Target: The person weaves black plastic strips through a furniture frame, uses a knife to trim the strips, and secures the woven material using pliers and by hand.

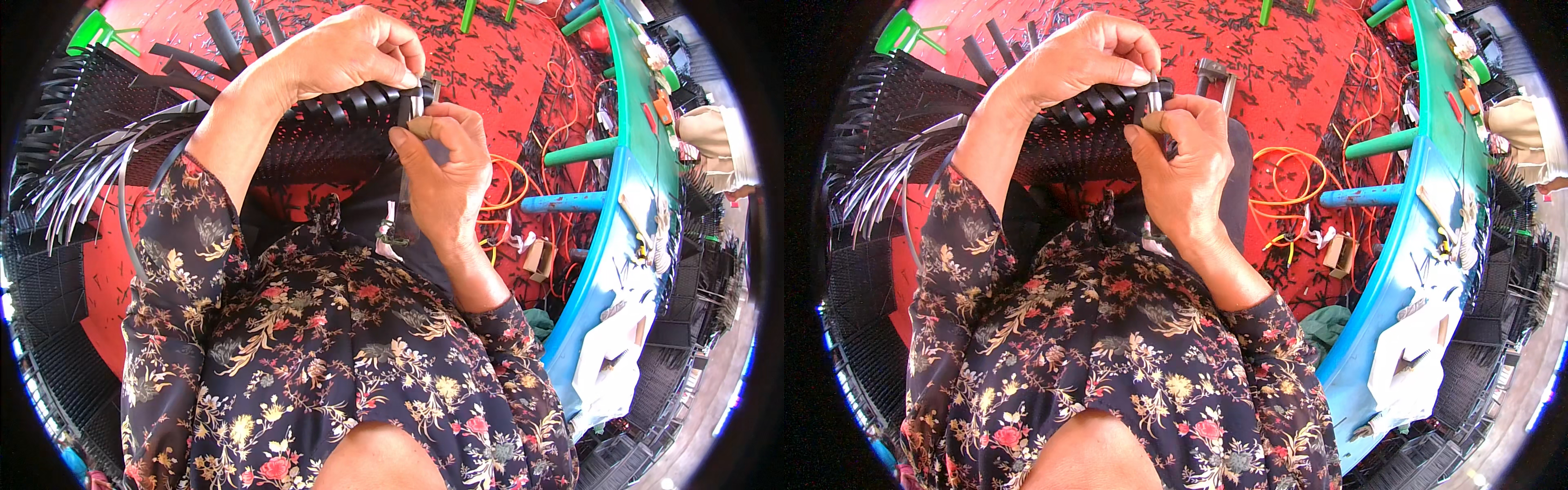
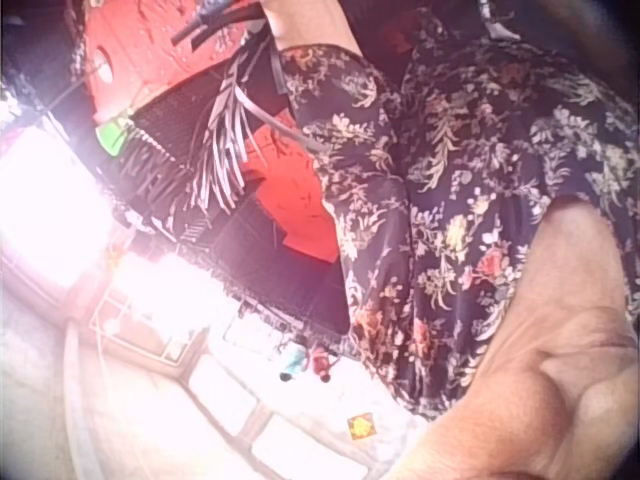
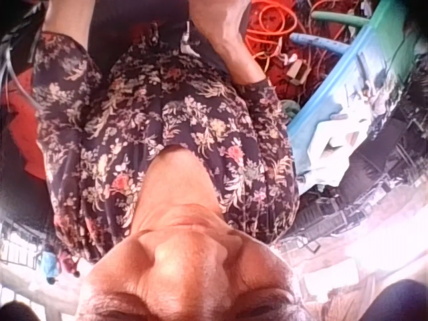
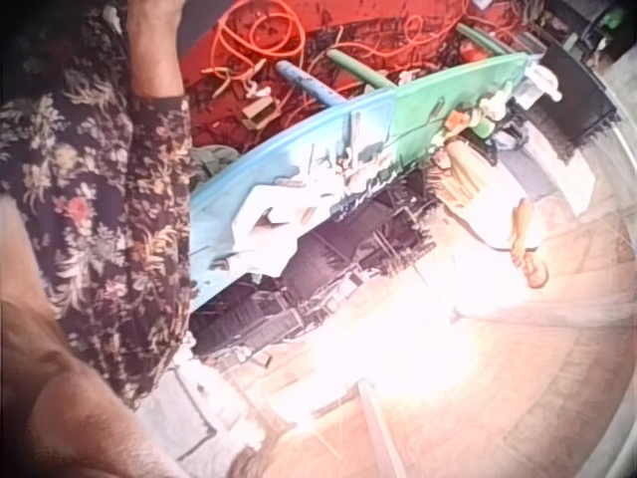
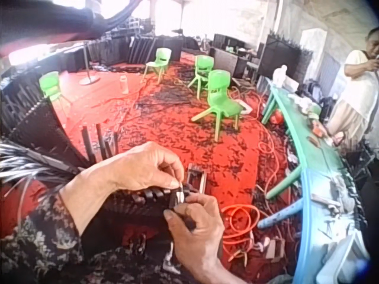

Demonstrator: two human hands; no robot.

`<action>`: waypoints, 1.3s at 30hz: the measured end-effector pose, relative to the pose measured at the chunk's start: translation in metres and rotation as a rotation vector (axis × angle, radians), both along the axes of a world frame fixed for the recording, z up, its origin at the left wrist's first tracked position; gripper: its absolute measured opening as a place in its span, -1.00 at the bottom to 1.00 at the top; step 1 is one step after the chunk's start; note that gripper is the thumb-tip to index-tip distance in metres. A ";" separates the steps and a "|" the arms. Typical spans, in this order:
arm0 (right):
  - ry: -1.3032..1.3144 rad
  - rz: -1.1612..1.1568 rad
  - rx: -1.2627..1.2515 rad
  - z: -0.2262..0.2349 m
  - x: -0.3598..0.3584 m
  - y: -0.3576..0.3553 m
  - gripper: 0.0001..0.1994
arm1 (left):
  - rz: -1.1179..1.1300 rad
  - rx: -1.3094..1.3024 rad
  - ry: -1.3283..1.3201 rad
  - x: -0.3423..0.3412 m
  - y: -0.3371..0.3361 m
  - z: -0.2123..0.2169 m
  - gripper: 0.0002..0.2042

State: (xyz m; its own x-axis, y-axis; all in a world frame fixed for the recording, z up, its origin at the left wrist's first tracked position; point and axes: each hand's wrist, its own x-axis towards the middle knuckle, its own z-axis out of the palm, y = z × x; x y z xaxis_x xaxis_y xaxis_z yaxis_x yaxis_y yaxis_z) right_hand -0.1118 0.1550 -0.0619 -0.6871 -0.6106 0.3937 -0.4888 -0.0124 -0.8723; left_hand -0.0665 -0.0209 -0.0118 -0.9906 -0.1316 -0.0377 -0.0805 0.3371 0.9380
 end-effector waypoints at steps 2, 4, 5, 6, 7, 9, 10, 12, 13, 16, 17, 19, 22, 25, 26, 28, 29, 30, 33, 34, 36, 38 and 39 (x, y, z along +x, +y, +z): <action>-0.079 0.012 0.000 -0.001 0.001 0.001 -0.88 | 0.005 -0.016 0.010 -0.003 0.000 -0.002 -0.91; -0.059 0.014 0.006 -0.003 0.001 0.002 -0.89 | 0.042 -0.094 -0.004 -0.005 0.001 -0.003 -0.92; -0.049 0.015 0.009 -0.003 0.001 0.003 -0.89 | 0.062 -0.133 -0.012 -0.005 0.002 -0.003 -0.92; -0.087 0.040 0.002 -0.004 0.002 0.006 -0.90 | 0.074 -0.152 -0.007 -0.005 0.005 -0.003 -0.92; -0.113 0.059 -0.007 -0.006 0.002 0.008 -0.91 | 0.073 -0.158 0.003 -0.006 0.005 -0.003 -0.92; -0.166 0.099 -0.025 -0.008 0.002 0.010 -0.91 | 0.073 -0.172 0.022 -0.008 0.004 -0.004 -0.92; -0.185 0.088 -0.038 -0.010 0.002 0.010 -0.92 | 0.075 -0.166 0.023 -0.008 0.004 -0.004 -0.92; -0.223 0.066 -0.066 -0.012 0.002 0.007 -0.92 | 0.081 -0.156 0.025 -0.010 0.003 -0.006 -0.92; -0.225 0.065 -0.054 -0.011 0.002 0.007 -0.92 | 0.085 -0.161 0.023 -0.009 0.003 -0.005 -0.92; -0.217 0.056 -0.075 -0.011 0.001 0.008 -0.90 | 0.086 -0.185 0.001 -0.008 0.006 0.000 -0.93; -0.203 0.054 -0.117 -0.018 -0.001 0.007 -0.89 | 0.083 -0.180 0.013 -0.009 0.006 0.000 -0.93; -0.219 0.063 -0.177 -0.023 -0.001 0.006 -0.88 | 0.082 -0.174 0.026 -0.008 0.005 -0.002 -0.92; -0.310 0.101 -0.224 -0.025 0.002 0.007 -0.87 | 0.085 -0.181 0.022 -0.009 0.003 -0.003 -0.91; -0.386 0.147 -0.245 -0.027 0.004 0.010 -0.86 | 0.080 -0.162 0.022 -0.006 0.005 -0.003 -0.89; -0.374 0.145 -0.228 -0.028 0.004 0.010 -0.87 | 0.072 -0.165 0.017 -0.007 0.005 -0.003 -0.89; -0.435 0.173 -0.232 -0.028 0.005 0.010 -0.89 | 0.058 -0.169 0.005 -0.007 0.004 -0.001 -0.88; -0.506 0.200 -0.254 -0.026 0.006 0.010 -0.91 | 0.057 -0.145 0.008 -0.007 0.003 -0.001 -0.88; -0.580 0.228 -0.276 -0.025 0.007 0.009 -0.93 | 0.057 -0.122 0.008 -0.006 0.001 -0.002 -0.87; -0.526 0.198 -0.168 -0.012 0.010 0.012 -0.94 | 0.040 -0.120 -0.044 -0.005 -0.001 -0.002 -0.86; -0.495 0.200 -0.144 -0.011 0.010 0.012 -0.94 | 0.032 -0.130 -0.070 -0.004 -0.001 -0.001 -0.85; -0.434 0.206 -0.096 -0.010 0.007 0.011 -0.93 | 0.011 -0.172 -0.110 -0.004 -0.002 0.002 -0.84; -0.417 0.216 -0.019 -0.003 0.004 0.013 -0.93 | -0.005 -0.194 -0.123 -0.003 -0.002 0.004 -0.84; -0.405 0.220 0.021 0.001 0.002 0.013 -0.92 | -0.013 -0.195 -0.112 -0.003 -0.002 0.005 -0.83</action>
State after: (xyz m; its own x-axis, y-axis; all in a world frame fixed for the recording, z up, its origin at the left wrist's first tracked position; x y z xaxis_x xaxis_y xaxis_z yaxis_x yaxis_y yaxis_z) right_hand -0.1094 0.1679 -0.0609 -0.6361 -0.7643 0.1059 -0.0959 -0.0579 -0.9937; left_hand -0.0693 -0.0229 -0.0065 -0.9834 -0.1342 -0.1224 -0.1746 0.5128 0.8406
